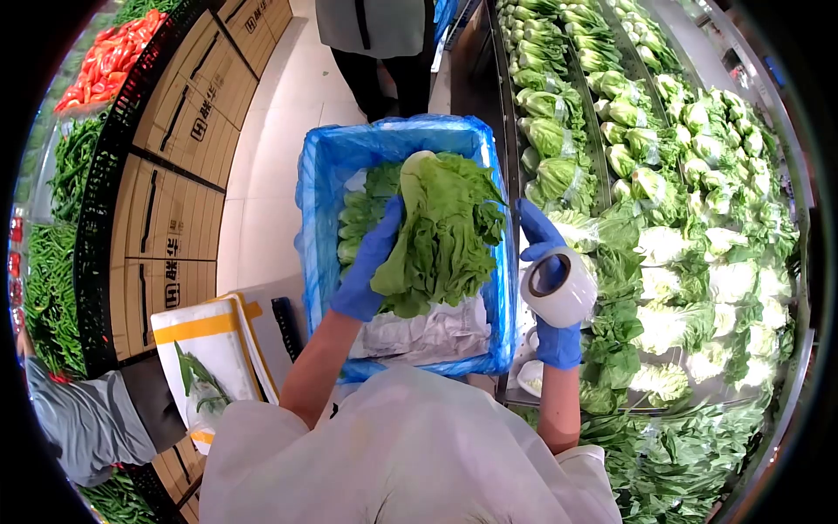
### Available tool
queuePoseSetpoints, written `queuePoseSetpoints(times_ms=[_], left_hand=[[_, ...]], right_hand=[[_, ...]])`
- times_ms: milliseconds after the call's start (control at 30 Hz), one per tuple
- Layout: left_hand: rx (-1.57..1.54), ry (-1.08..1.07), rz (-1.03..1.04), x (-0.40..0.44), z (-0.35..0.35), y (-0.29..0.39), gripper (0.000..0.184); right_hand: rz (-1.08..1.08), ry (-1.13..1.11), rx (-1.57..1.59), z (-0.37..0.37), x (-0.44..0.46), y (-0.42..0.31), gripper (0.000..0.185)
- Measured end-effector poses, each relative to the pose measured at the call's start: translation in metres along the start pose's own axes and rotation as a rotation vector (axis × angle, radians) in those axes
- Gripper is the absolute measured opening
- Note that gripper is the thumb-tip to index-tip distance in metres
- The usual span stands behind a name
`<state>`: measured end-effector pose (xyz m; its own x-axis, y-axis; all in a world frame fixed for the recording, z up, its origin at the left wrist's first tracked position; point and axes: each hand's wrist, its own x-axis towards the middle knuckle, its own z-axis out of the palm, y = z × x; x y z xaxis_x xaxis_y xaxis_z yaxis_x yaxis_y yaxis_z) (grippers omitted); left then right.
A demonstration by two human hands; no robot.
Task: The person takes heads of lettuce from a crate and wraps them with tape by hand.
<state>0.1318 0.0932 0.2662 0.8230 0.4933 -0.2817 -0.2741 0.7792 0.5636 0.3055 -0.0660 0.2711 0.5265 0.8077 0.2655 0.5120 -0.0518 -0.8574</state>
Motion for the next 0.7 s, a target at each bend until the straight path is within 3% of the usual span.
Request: queuePoseSetpoints(times_ms=[133, 267, 333, 367, 533, 633, 700], left_hand=[[-0.077, -0.100, 0.021, -0.003, 0.002, -0.004, 0.054], [-0.031, 0.066, 0.026, 0.005, -0.019, -0.023, 0.058], [-0.059, 0.092, 0.032, 0.004, -0.020, -0.023, 0.060], [-0.026, 0.071, 0.015, 0.000, -0.019, -0.021, 0.064], [0.106, -0.031, -0.043, -0.017, -0.001, -0.019, 0.083], [0.248, -0.028, 0.299, 0.015, -0.032, -0.075, 0.102], [0.326, -0.010, 0.299, 0.021, -0.039, -0.077, 0.102]], right_hand=[[-0.060, -0.017, 0.117, 0.007, 0.017, -0.008, 0.026], [-0.135, -0.123, 0.395, 0.023, 0.042, -0.013, 0.030], [-0.183, -0.204, 0.360, 0.027, 0.045, -0.017, 0.032], [-0.200, -0.239, 0.092, 0.024, 0.039, -0.022, 0.029], [-0.103, -0.217, 0.150, 0.022, 0.028, -0.017, 0.024], [-0.099, -0.234, 0.184, 0.025, 0.023, -0.014, 0.024], [-0.033, -0.178, 0.299, 0.026, 0.019, -0.002, 0.012]])
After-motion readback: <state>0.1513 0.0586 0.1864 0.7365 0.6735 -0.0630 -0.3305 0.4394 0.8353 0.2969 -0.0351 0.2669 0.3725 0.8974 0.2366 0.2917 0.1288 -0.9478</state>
